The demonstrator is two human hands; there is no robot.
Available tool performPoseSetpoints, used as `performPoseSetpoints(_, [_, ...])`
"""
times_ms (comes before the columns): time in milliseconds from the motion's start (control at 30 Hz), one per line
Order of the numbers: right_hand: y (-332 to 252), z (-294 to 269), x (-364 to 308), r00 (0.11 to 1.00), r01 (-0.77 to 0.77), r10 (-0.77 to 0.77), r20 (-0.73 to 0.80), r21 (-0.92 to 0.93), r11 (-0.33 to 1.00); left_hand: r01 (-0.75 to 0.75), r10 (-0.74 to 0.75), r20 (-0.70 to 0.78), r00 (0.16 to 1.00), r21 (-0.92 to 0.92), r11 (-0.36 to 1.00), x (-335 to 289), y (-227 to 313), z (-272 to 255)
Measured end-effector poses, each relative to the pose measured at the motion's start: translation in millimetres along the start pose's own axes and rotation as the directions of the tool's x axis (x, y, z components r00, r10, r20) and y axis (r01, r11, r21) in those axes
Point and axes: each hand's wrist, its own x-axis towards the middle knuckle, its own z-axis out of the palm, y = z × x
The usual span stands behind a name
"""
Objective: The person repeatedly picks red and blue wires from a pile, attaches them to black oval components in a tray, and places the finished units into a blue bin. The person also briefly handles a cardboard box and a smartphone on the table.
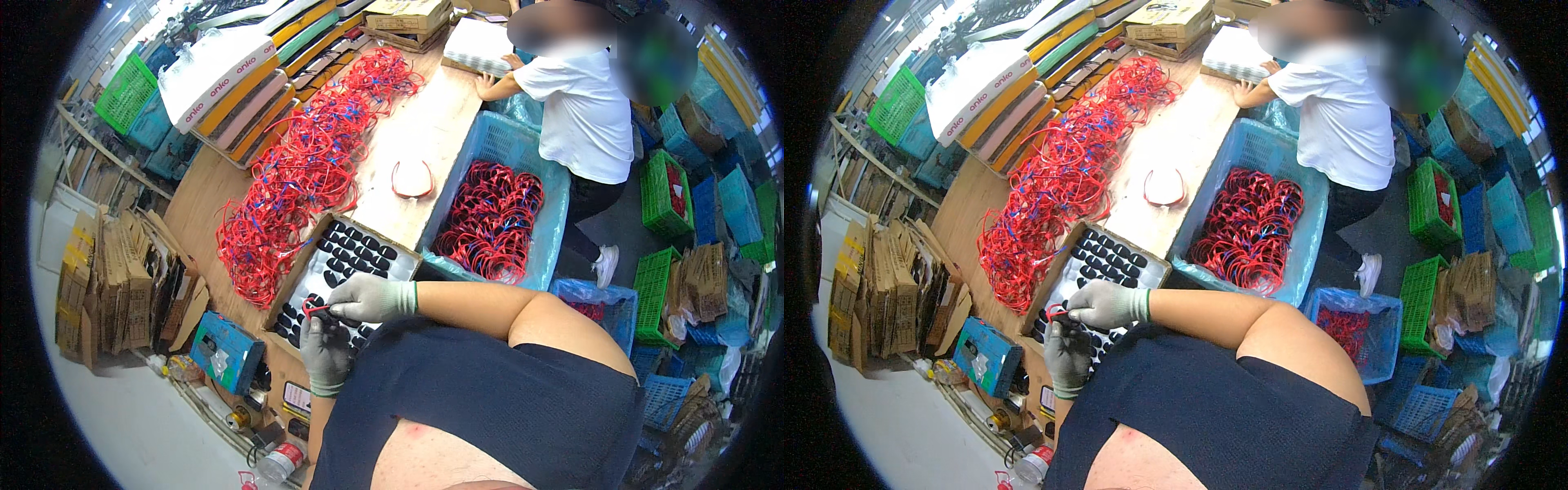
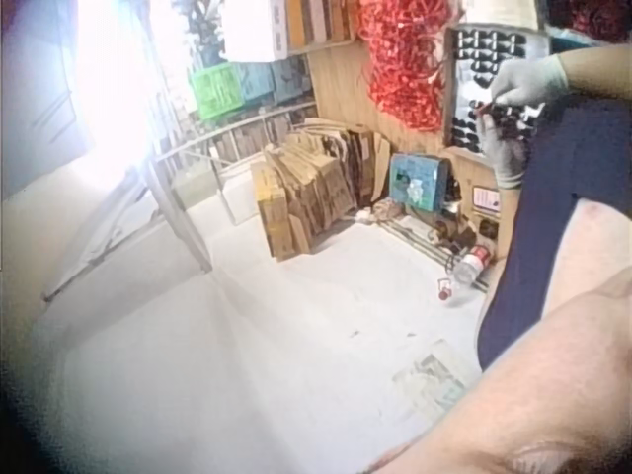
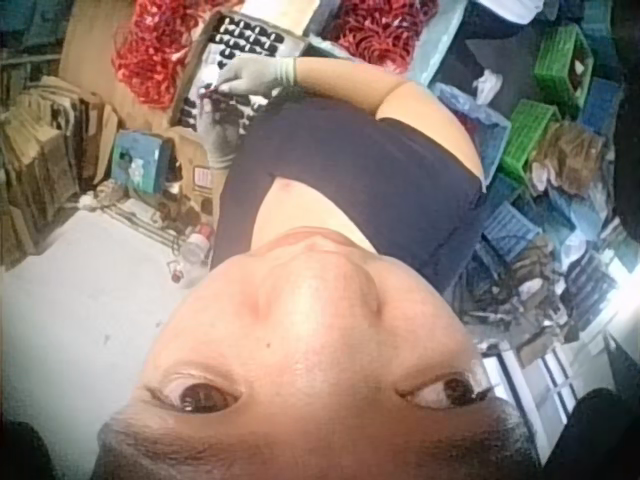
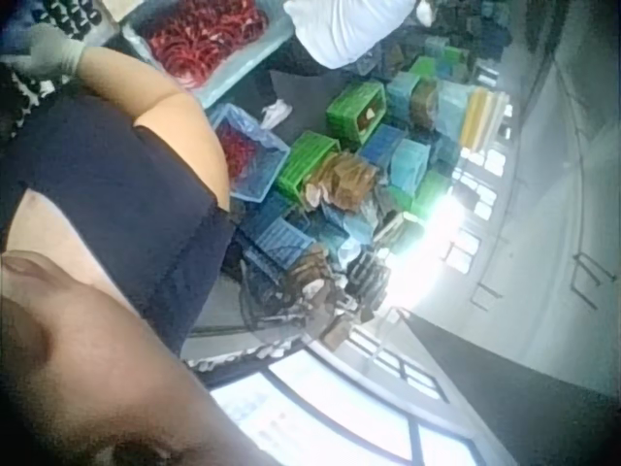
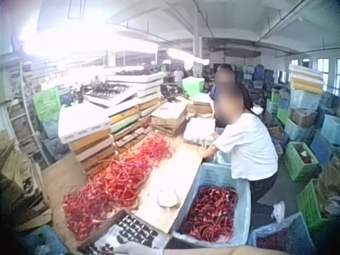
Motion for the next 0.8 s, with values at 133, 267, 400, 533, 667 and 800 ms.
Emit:
performPoseSetpoints(133, [-15.0,10.7,6.4,0.996,0.087,-0.078,0.041,-0.292,0.953,0.091,-0.098,-0.060,0.993,-0.110,0.990,0.8,1.2,-11.7])
performPoseSetpoints(267, [-21.9,18.2,5.7,0.996,0.092,-0.094,0.013,-0.353,0.931,0.100,-0.106,-0.054,0.993,-0.107,0.989,-3.6,6.4,-8.2])
performPoseSetpoints(400, [-24.4,14.6,8.4,0.997,0.077,-0.074,0.023,-0.274,0.958,0.073,-0.077,-0.051,0.996,-0.076,0.994,-9.3,7.9,-12.4])
performPoseSetpoints(533, [-21.1,10.6,9.2,0.990,0.105,-0.108,0.091,0.042,0.994,-0.125,0.125,0.094,0.988,0.000,0.992,-23.1,20.9,-5.5])
performPoseSetpoints(667, [-33.0,3.2,1.5,0.990,0.098,-0.104,0.090,0.069,0.993,-0.141,0.140,0.020,0.990,0.118,0.983,-35.3,32.5,12.2])
performPoseSetpoints(800, [-35.0,2.4,5.1,0.992,0.069,-0.074,0.104,0.055,0.996,-0.149,0.148,0.018,0.989,0.167,0.975,-40.2,36.6,16.2])
